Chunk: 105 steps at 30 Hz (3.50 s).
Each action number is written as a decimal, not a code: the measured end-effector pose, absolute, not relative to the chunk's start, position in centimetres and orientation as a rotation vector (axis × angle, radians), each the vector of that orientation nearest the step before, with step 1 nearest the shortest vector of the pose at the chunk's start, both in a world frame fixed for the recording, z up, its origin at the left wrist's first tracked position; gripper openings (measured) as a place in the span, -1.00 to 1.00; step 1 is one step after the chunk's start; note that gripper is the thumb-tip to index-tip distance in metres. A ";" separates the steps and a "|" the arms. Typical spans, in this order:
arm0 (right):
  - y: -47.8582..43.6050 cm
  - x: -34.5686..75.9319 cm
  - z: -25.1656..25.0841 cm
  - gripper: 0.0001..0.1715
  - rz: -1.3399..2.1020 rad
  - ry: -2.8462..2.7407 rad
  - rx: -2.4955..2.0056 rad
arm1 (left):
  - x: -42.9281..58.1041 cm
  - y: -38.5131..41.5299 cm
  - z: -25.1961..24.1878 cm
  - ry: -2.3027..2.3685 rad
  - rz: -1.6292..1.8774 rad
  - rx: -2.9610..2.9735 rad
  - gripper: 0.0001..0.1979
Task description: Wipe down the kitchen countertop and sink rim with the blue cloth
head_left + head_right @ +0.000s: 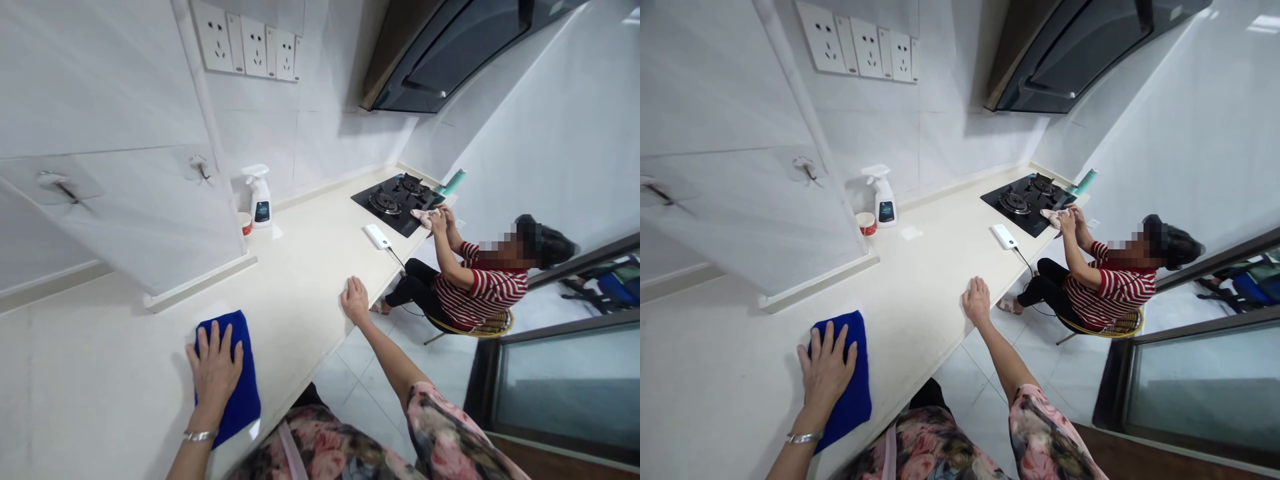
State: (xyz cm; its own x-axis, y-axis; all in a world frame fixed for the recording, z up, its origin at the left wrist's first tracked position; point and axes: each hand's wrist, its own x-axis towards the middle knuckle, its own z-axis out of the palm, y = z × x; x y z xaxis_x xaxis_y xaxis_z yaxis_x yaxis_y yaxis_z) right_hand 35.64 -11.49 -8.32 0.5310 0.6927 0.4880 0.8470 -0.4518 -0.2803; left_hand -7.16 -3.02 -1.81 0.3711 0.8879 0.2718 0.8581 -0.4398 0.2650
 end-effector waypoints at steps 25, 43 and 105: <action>-12.0 35.6 -8.6 -0.39 -0.432 -1.295 -2.280 | -3.9 -0.1 -2.2 1.612 0.517 2.577 -0.35; -12.0 35.6 -8.4 -0.41 -0.472 -1.325 -2.323 | 4.3 6.5 -1.8 1.416 0.503 2.529 -0.34; -11.0 35.3 -9.5 -0.40 -0.528 -1.314 -2.311 | 7.7 -1.1 -5.8 0.660 0.751 3.054 -0.37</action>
